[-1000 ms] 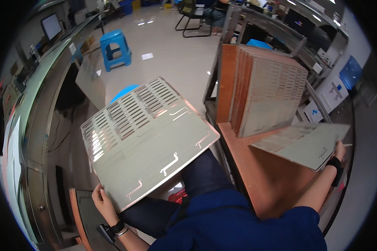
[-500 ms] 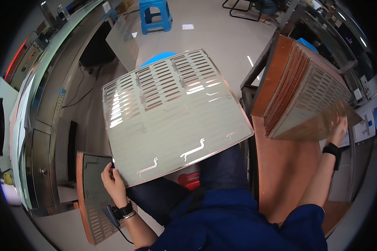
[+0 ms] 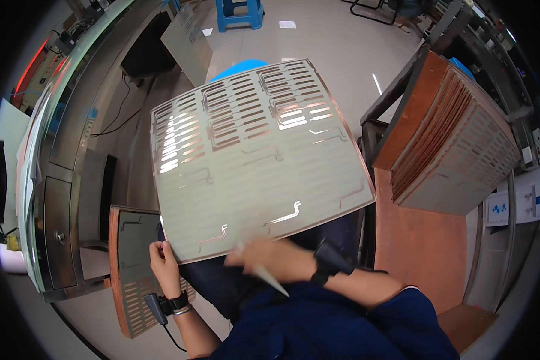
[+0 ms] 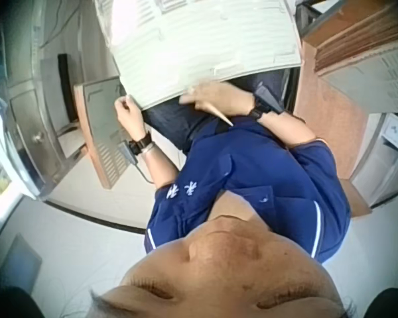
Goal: Marking specific points on metal plates using a stylus for fabrication.
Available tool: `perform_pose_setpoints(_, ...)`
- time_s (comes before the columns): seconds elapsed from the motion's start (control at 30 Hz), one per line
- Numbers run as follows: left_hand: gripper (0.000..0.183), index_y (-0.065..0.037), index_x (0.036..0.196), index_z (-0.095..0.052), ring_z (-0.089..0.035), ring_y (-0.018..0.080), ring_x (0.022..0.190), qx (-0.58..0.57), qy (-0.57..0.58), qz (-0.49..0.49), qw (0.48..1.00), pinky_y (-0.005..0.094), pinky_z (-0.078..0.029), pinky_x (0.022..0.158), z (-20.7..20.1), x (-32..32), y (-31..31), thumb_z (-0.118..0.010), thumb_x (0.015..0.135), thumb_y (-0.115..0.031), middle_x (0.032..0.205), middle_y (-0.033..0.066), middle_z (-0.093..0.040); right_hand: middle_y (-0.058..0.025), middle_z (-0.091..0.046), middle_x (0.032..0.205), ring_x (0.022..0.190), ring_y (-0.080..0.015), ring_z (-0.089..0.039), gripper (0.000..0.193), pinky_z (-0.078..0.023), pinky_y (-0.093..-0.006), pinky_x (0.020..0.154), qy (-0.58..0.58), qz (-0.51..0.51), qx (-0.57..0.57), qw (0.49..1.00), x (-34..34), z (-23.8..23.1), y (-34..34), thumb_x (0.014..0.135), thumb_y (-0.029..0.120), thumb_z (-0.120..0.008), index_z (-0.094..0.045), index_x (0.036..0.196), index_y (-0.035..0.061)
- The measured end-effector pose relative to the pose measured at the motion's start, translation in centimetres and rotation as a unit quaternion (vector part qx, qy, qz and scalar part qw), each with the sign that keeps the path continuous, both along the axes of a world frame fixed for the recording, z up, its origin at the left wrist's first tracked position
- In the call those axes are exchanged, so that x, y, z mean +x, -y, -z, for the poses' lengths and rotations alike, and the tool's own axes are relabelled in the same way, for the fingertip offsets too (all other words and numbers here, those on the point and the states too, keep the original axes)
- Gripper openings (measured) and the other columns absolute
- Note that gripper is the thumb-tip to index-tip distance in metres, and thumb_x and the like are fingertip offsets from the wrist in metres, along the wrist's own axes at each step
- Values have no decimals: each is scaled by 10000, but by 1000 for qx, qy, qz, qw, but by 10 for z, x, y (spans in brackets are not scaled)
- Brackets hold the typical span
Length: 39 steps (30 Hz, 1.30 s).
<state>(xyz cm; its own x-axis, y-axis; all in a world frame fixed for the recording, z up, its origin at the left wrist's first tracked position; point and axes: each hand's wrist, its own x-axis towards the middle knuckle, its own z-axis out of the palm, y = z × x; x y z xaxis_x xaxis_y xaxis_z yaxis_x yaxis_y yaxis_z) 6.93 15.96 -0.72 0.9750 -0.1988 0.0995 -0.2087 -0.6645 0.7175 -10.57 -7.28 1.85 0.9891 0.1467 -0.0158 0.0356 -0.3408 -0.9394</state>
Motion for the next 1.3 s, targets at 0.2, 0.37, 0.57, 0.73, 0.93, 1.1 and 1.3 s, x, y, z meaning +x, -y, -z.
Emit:
perform_pose_setpoints(0.2,269,10,888,-515,-470,213,608,17,11,-28,999,360,-430,607,4,-1,7,-541,1003,-231,671,105,-514,-109,-680,854,796,-260,-661,264,-529,-357,737,90,112,38,989,-6,-14,32,976,252,-572,-680,1128,64)
perform_pose_setpoints(0.37,320,14,888,-504,-462,259,605,28,55,-70,996,390,-425,606,10,1,14,-499,1025,-275,686,156,-533,-83,-671,811,713,-200,-632,139,-497,-295,664,54,300,-47,951,-23,-3,100,884,138,-650,-682,982,44)
perform_pose_setpoints(0.57,335,20,867,-508,-450,279,582,21,66,-85,994,385,-424,592,14,2,19,-493,1030,-273,677,175,-539,-62,-652,755,655,-145,-608,127,-471,-274,609,5,319,-73,945,-23,5,111,822,135,-723,-644,869,47)
perform_pose_setpoints(0.73,331,18,856,-514,-440,257,575,23,75,-80,994,373,-417,579,17,3,15,-493,1031,-262,668,161,-530,-46,-675,763,662,-123,-615,111,-478,-257,619,-3,309,-87,947,-17,6,111,826,88,-725,-628,840,33)
perform_pose_setpoints(0.93,326,14,837,-501,-416,242,567,21,76,-76,994,369,-408,570,13,2,19,-496,1030,-250,652,149,-505,-50,-646,738,644,-134,-599,112,-468,-270,601,-1,343,-52,938,-17,9,112,819,115,-721,-639,842,43)
perform_pose_setpoints(1.1,326,15,831,-496,-411,242,567,18,77,-80,994,370,-407,568,13,2,19,-498,1028,-244,650,149,-499,-60,-645,750,661,-131,-601,107,-473,-267,613,9,382,-73,921,-16,10,112,819,102,-717,-637,833,33)
perform_pose_setpoints(1.3,317,17,844,-515,-422,247,571,17,73,-85,994,366,-414,573,16,3,18,-503,1025,-242,659,153,-512,-65,-645,750,667,-135,-609,104,-483,-269,623,34,388,-102,915,-25,12,114,816,87,-712,-630,832,25)
